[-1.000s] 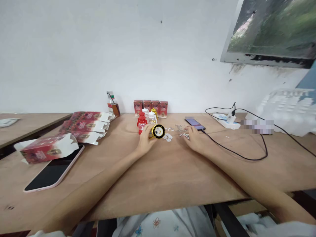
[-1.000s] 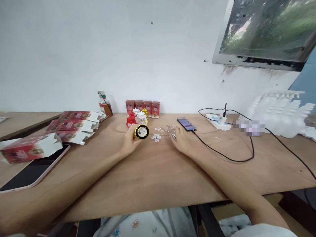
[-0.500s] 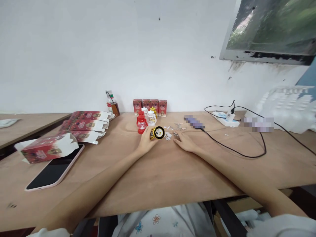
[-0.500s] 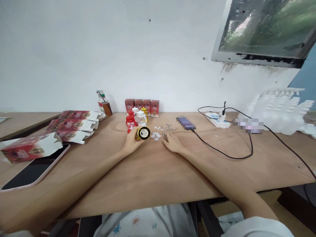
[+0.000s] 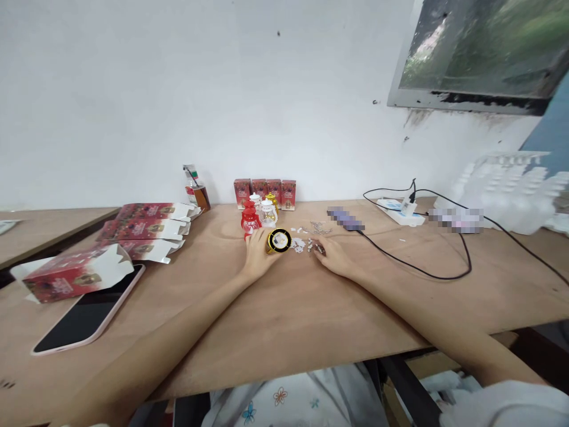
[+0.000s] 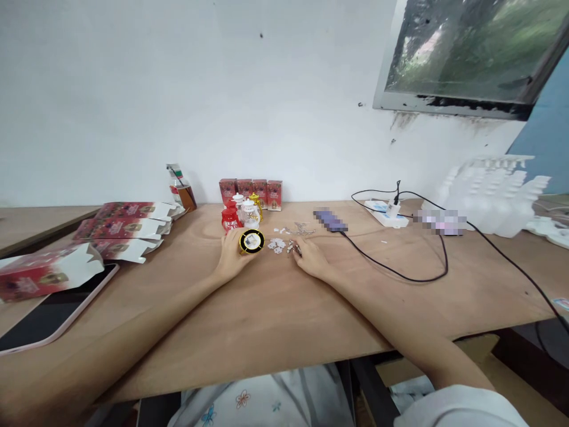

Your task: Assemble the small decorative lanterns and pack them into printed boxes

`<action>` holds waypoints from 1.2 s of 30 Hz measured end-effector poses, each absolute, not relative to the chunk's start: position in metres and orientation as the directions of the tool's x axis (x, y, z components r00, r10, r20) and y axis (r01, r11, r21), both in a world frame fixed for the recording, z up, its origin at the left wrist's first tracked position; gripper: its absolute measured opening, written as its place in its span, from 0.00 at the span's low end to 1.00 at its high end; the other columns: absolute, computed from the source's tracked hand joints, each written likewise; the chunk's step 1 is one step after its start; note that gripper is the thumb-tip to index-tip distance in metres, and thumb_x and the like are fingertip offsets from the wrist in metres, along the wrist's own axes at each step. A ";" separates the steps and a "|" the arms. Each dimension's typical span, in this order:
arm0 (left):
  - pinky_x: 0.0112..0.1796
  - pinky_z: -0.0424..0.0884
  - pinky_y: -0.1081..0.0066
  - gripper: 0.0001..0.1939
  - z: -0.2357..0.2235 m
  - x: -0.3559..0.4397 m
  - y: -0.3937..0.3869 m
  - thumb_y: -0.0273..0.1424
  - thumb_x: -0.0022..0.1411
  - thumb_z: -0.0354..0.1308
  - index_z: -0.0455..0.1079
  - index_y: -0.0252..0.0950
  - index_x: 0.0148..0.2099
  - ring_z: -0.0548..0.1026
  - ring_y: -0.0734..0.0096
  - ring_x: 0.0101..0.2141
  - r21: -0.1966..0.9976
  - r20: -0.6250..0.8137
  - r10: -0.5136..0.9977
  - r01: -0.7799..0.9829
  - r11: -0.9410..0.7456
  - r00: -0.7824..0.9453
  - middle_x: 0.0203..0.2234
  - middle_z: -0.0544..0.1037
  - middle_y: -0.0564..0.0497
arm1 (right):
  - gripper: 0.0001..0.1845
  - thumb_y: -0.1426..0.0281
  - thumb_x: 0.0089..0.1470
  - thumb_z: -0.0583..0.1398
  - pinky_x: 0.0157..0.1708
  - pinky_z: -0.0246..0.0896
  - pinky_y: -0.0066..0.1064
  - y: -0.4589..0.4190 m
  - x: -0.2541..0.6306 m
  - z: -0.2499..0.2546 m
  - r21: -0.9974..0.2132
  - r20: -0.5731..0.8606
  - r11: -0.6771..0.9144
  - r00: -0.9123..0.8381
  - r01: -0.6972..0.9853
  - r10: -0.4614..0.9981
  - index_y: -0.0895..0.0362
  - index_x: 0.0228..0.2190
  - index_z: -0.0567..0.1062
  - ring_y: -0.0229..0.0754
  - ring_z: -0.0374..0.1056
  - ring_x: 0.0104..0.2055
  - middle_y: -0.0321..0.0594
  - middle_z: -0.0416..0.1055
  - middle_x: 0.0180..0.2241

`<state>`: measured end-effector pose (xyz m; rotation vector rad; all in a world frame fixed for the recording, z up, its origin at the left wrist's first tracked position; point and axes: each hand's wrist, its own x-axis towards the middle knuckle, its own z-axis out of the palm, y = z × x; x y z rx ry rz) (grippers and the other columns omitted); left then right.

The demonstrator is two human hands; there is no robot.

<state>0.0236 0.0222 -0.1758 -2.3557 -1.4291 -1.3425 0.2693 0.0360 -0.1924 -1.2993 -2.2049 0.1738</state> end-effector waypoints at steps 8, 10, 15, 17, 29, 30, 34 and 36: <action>0.43 0.60 0.62 0.23 -0.177 0.026 0.019 0.40 0.52 0.63 0.64 0.35 0.47 0.68 0.57 0.43 0.238 0.735 0.635 0.786 -0.571 0.239 0.43 0.71 0.45 | 0.20 0.76 0.46 0.59 0.48 0.62 0.37 0.040 0.304 -0.169 -0.459 0.274 0.444 -0.353 0.769 0.895 0.57 0.44 0.71 0.46 0.67 0.49 0.44 0.71 0.46; 0.42 0.58 0.63 0.22 -0.178 0.025 0.020 0.39 0.53 0.62 0.64 0.36 0.47 0.68 0.58 0.44 0.209 0.722 0.633 0.782 -0.587 0.281 0.42 0.72 0.46 | 0.15 0.74 0.44 0.61 0.41 0.65 0.33 0.043 0.313 -0.161 -0.454 0.182 0.387 -0.342 0.803 0.922 0.58 0.38 0.74 0.45 0.70 0.41 0.42 0.74 0.39; 0.42 0.56 0.63 0.22 -0.177 0.025 0.020 0.40 0.53 0.61 0.65 0.36 0.47 0.69 0.57 0.45 0.156 0.680 0.625 0.757 -0.634 0.384 0.43 0.73 0.46 | 0.09 0.70 0.44 0.64 0.31 0.63 0.28 0.046 0.318 -0.154 -0.448 0.080 0.352 -0.355 0.822 0.931 0.59 0.32 0.76 0.40 0.71 0.31 0.39 0.76 0.29; 0.42 0.56 0.64 0.22 -0.176 0.025 0.019 0.41 0.54 0.61 0.65 0.36 0.48 0.69 0.57 0.44 0.155 0.676 0.620 0.746 -0.648 0.398 0.43 0.74 0.46 | 0.09 0.71 0.44 0.63 0.31 0.63 0.27 0.047 0.318 -0.155 -0.446 0.080 0.348 -0.351 0.825 0.933 0.58 0.32 0.76 0.39 0.71 0.31 0.38 0.77 0.30; 0.41 0.54 0.63 0.22 -0.177 0.027 0.017 0.43 0.55 0.61 0.66 0.38 0.49 0.69 0.59 0.43 0.103 0.649 0.562 0.673 -0.732 0.512 0.44 0.74 0.46 | 0.07 0.71 0.45 0.63 0.33 0.62 0.26 0.060 0.337 -0.159 -0.374 0.045 0.342 -0.352 0.862 0.935 0.57 0.30 0.80 0.39 0.72 0.33 0.38 0.78 0.31; 0.41 0.54 0.63 0.23 -0.178 0.027 0.018 0.43 0.55 0.61 0.66 0.37 0.49 0.69 0.59 0.43 0.094 0.651 0.555 0.670 -0.736 0.518 0.44 0.74 0.46 | 0.07 0.71 0.46 0.63 0.33 0.62 0.26 0.060 0.337 -0.159 -0.369 0.044 0.346 -0.355 0.863 0.934 0.57 0.30 0.80 0.39 0.72 0.34 0.38 0.79 0.31; 0.41 0.54 0.63 0.23 -0.179 0.027 0.018 0.43 0.56 0.60 0.66 0.37 0.50 0.69 0.59 0.43 0.058 0.645 0.540 0.669 -0.741 0.541 0.44 0.74 0.45 | 0.06 0.69 0.47 0.62 0.32 0.62 0.25 0.060 0.335 -0.160 -0.337 0.032 0.369 -0.382 0.866 0.924 0.56 0.29 0.80 0.39 0.72 0.32 0.37 0.78 0.30; 0.41 0.54 0.63 0.22 -0.178 0.027 0.018 0.42 0.56 0.60 0.66 0.37 0.50 0.69 0.59 0.43 0.041 0.638 0.524 0.655 -0.754 0.563 0.44 0.75 0.45 | 0.06 0.69 0.48 0.62 0.30 0.61 0.25 0.058 0.334 -0.159 -0.314 0.033 0.392 -0.402 0.865 0.915 0.56 0.28 0.79 0.38 0.71 0.31 0.37 0.78 0.29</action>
